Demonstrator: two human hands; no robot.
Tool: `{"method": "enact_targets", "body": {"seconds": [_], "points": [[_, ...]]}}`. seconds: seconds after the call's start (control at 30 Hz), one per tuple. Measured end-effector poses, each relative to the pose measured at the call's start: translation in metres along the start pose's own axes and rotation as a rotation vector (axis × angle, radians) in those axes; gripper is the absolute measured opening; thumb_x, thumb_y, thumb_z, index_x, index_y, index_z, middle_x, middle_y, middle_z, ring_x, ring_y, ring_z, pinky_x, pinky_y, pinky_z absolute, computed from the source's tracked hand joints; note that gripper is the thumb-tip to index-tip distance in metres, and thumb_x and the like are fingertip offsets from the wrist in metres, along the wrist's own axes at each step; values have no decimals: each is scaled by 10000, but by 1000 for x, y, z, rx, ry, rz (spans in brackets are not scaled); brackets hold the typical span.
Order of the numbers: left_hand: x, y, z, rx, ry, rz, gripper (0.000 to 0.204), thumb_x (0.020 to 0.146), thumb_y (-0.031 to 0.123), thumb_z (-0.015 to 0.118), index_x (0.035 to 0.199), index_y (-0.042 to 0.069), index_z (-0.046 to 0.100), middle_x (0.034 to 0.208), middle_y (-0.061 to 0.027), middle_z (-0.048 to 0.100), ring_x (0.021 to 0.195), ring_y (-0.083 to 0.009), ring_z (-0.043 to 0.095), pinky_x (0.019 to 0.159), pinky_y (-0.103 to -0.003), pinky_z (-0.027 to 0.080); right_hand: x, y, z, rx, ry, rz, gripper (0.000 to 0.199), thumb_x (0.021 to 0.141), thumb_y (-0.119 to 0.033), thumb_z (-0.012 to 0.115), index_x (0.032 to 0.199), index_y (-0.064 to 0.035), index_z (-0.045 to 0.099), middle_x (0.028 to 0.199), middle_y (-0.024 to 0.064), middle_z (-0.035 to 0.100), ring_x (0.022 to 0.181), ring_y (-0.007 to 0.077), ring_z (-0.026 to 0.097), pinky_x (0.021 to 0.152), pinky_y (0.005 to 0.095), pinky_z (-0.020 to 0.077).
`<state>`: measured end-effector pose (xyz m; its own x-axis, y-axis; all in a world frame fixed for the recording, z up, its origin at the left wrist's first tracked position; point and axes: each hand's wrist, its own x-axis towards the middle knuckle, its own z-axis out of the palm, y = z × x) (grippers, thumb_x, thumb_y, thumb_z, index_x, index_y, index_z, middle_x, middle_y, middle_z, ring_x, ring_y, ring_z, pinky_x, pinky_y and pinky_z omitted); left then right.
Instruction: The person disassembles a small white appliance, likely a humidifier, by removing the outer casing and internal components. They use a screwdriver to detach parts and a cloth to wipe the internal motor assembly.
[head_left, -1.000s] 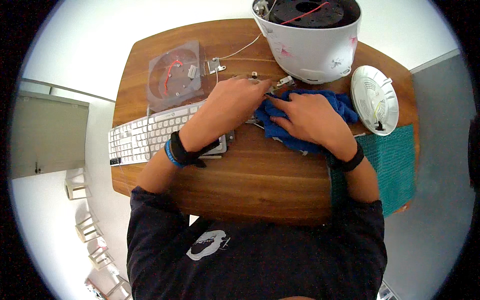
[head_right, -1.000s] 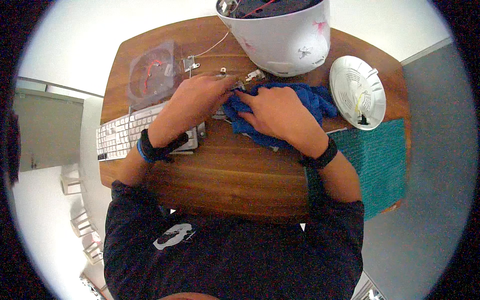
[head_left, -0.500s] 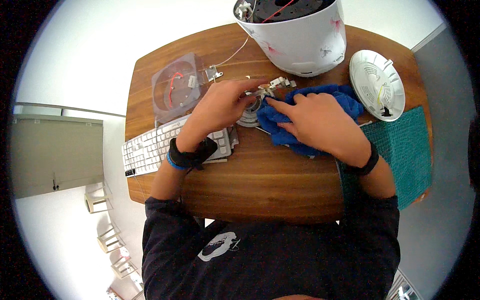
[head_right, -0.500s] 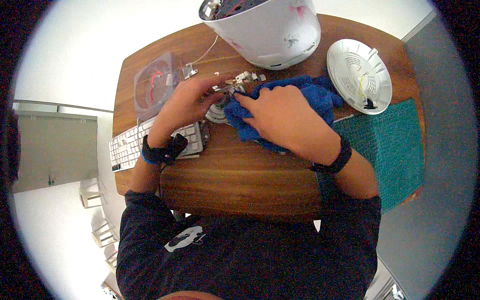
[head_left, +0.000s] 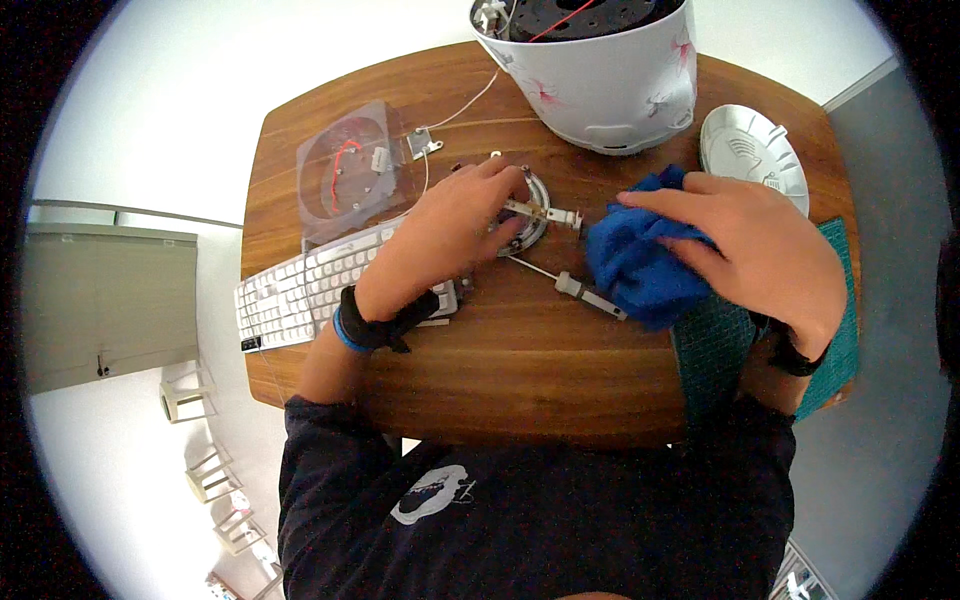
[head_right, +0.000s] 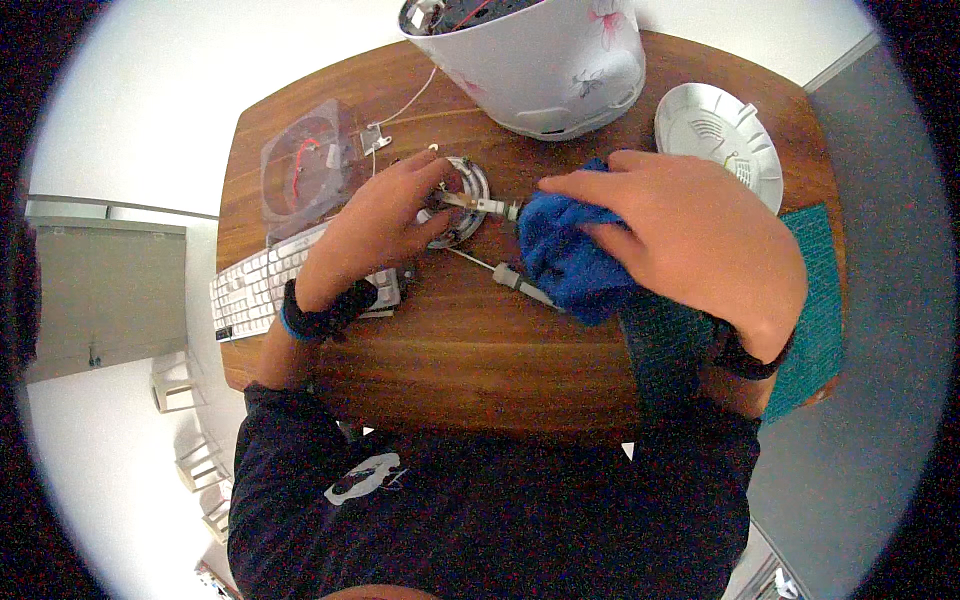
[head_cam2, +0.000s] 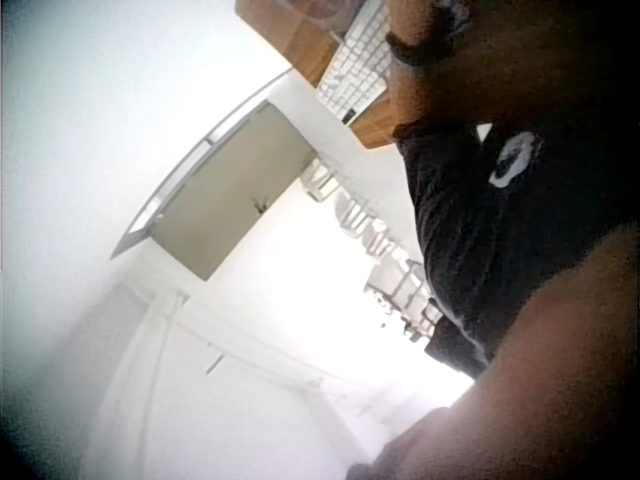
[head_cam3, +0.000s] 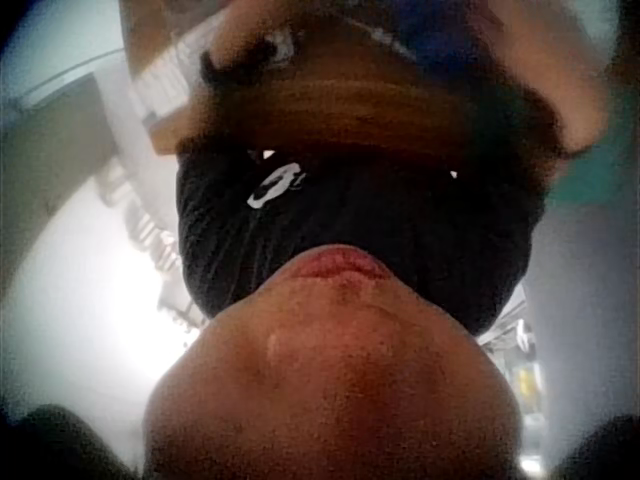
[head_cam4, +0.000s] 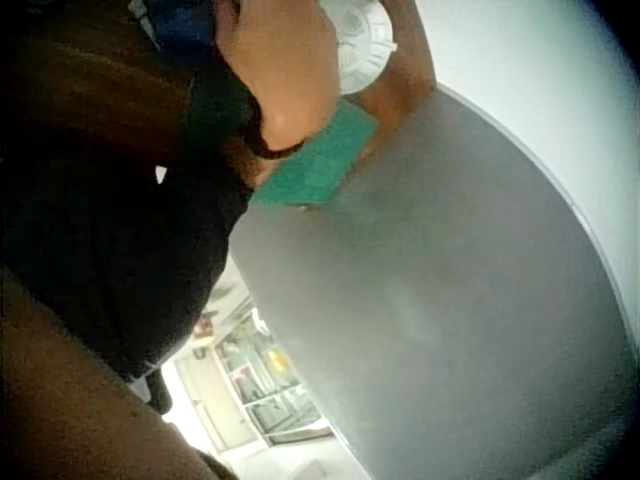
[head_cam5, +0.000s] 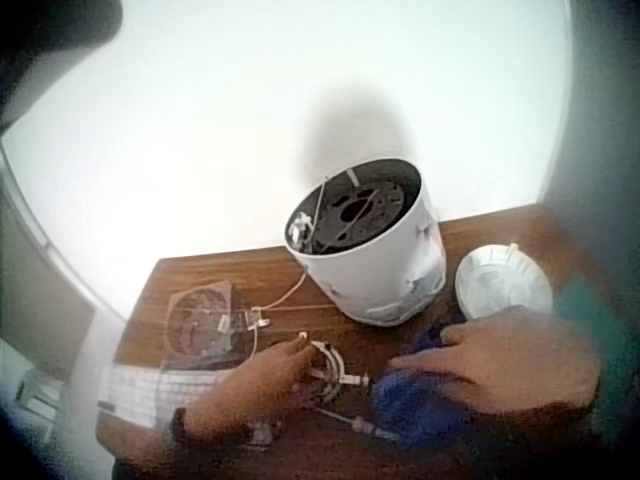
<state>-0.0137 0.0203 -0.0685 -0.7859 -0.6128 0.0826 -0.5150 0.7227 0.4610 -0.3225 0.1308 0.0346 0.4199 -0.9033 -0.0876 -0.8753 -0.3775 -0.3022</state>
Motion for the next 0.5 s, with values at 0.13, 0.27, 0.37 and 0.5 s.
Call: {"method": "enact_targets", "body": {"seconds": [0.13, 0.27, 0.37, 0.5], "points": [[3, 17, -5, 178, -3, 30, 306, 957, 146, 782, 1243, 71, 702, 1256, -193, 727, 1174, -433, 694, 995, -517, 590, -6, 12, -3, -7, 46, 42, 401, 1019, -194, 700, 1415, -141, 729, 1112, 203, 756, 1061, 444, 737, 925, 545, 591], [9, 21, -1, 282, -39, 85, 372, 955, 161, 784, 1312, 93, 705, 1229, -145, 738, 1185, -403, 683, 983, -499, 595, -5, 20, 3, -14, 83, 16, 386, 1022, -199, 697, 1399, -120, 732, 1177, 210, 771, 1085, 450, 736, 960, 539, 587], [11, 18, 10, 199, -16, 223, 448, 955, 157, 776, 1392, 104, 689, 1207, -138, 737, 1176, -396, 684, 991, -496, 591, -2, 23, 6, 5, 85, 21, 360, 1029, -209, 691, 1372, -110, 743, 1186, 216, 779, 1097, 454, 738, 976, 539, 584], [11, 25, 8, 285, -47, 200, 458, 941, 117, 765, 1392, 132, 683, 1183, -134, 726, 1160, -387, 693, 977, -496, 591, -1, 29, 6, 32, 110, -4, 340, 1035, -216, 682, 1344, -92, 751, 1177, 231, 784, 1111, 458, 736, 986, 541, 580]]}}
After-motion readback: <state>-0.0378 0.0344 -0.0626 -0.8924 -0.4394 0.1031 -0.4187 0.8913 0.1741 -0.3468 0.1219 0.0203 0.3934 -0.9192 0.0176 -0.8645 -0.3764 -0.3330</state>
